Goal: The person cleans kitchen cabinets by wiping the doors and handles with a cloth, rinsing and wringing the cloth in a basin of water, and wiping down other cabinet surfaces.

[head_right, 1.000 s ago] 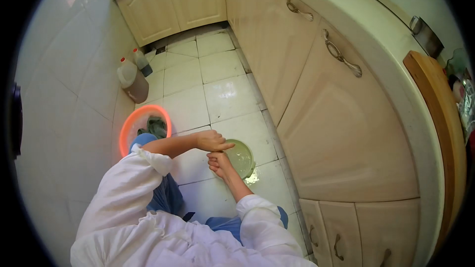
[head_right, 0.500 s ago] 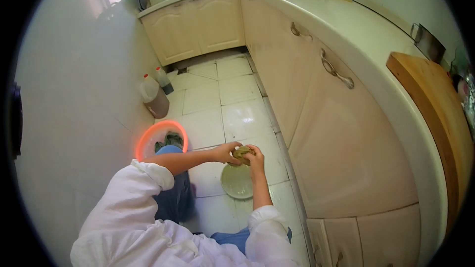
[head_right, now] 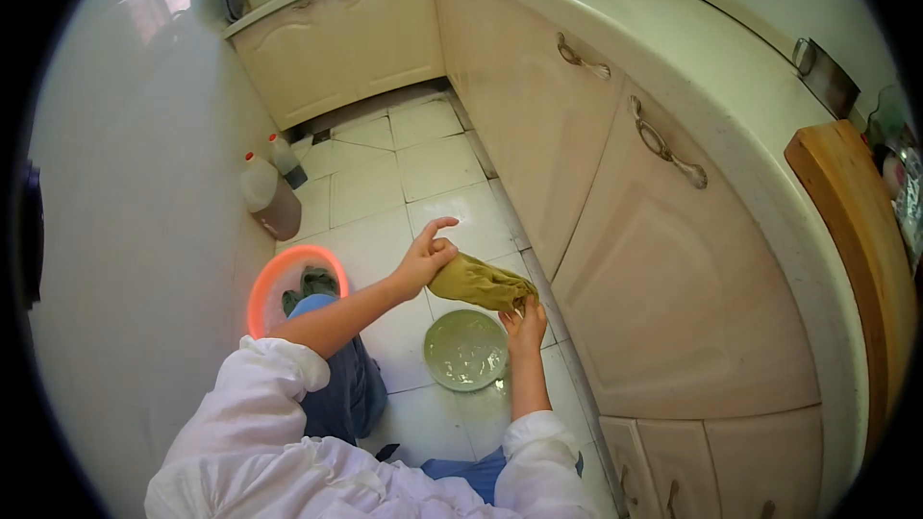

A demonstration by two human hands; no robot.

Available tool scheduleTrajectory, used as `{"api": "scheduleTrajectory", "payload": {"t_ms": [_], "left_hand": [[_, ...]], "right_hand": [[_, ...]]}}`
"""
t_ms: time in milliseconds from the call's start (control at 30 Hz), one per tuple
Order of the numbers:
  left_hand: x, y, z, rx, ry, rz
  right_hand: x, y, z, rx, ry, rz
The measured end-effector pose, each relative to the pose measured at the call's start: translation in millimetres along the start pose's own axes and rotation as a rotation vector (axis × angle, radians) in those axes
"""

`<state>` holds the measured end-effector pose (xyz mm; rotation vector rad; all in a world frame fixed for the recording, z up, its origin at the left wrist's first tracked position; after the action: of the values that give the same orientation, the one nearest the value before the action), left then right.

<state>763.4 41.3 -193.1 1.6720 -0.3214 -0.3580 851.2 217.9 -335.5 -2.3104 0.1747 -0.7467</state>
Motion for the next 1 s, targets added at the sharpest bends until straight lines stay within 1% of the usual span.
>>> {"api": "scheduleTrajectory", "payload": {"t_ms": [33,67,100,133,167,233,267,300,367,433,500,567,600,667,733,767,800,833,867,900,933,967,1000], "left_hand": [[-5.1,-0.6,1.7,0.010,-0.012,0.009],[-9.4,-6.2,3.6,-0.036,-0.039,0.100],[-13.0,-9.4,6.6,-0.084,-0.066,0.189],[-10.9,-3.2,4.6,-0.214,-0.170,0.310],[-11.7,-0.6,7.7,-0.206,-0.183,0.319],[-8.2,-6.9,-0.1,-0.569,-0.494,0.302],[-11.5,-25.4,5.3,-0.640,-0.586,0.377],[-14.4,-28.8,5.5,-0.626,-0.611,0.388],[-19.2,-30.1,1.5,-0.644,-0.654,0.282],[-29.2,-42.9,-0.6,-0.410,-0.672,0.243],[-34.1,-34.4,-7.6,-0.321,-0.678,0.227],[-37.2,-35.3,-16.5,-0.258,-0.765,0.254],[-38.8,-32.5,-21.3,-0.231,-0.807,0.240],[-43.6,-33.7,-26.6,-0.161,-0.853,0.248],[-54.6,-54.4,-29.3,-0.175,-0.876,0.235],[-60.5,-61.1,-31.0,-0.200,-0.873,0.224],[-60.0,-60.4,-36.5,-0.189,-0.887,0.216],[-60.8,-52.4,-40.6,-0.212,-0.795,0.083],[-60.0,-43.5,-44.7,-0.233,-0.698,-0.048],[-53.5,-42.0,-56.1,-0.225,-0.707,-0.051],[-47.2,-36.4,-66.3,-0.172,-0.656,-0.101],[-46.0,-30.9,-69.9,-0.119,-0.602,-0.150],[-47.5,-29.6,-70.3,-0.117,-0.607,-0.152]], "right_hand": [[-3.5,2.9,4.8,-0.073,0.008,-0.033],[-19.0,7.1,18.1,-0.073,0.024,-0.028],[-39.4,12.7,11.0,-0.309,-0.363,-0.057],[-38.9,9.3,1.8,-0.541,-0.753,-0.082],[-36.3,3.8,0.8,-0.539,-0.737,-0.076],[-4.6,-49.8,-25.6,-0.438,-0.795,0.192],[17.5,-73.9,-33.3,-0.175,-0.288,0.360],[23.6,-80.9,-42.8,-0.170,-0.259,0.363],[31.7,-89.1,-36.3,-0.152,-0.086,0.459],[28.3,-90.3,-26.3,-0.153,-0.074,0.464],[36.5,-98.0,-28.6,-0.132,0.013,0.497],[41.0,-102.0,-15.6,-0.115,0.076,0.543],[40.6,-107.0,-18.8,-0.113,-0.130,0.526],[45.3,-111.7,-20.6,-0.098,-0.315,0.522],[58.5,-117.8,-36.0,-0.124,-0.107,0.464],[69.6,-122.5,-57.0,-0.115,-0.095,0.480],[78.3,-119.6,-76.5,-0.084,0.005,0.416],[82.0,-114.2,-85.7,-0.055,0.105,0.349],[77.4,-111.8,-88.3,-0.048,0.114,0.360],[67.1,-109.3,-94.1,0.146,0.083,0.366],[59.4,-107.4,-99.7,0.338,0.051,0.367],[55.7,-109.9,-104.0,0.338,0.057,0.371],[53.1,-114.9,-112.5,0.434,0.032,0.404]]}}
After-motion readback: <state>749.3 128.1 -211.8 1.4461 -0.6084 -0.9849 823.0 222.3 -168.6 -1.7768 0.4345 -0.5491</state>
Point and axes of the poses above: each hand's wrist, its own x-axis away from the middle knuckle, its own z-axis out of the back of the hand, y = z × x, the point moved 7 cm from there along -x, towards the middle knuckle
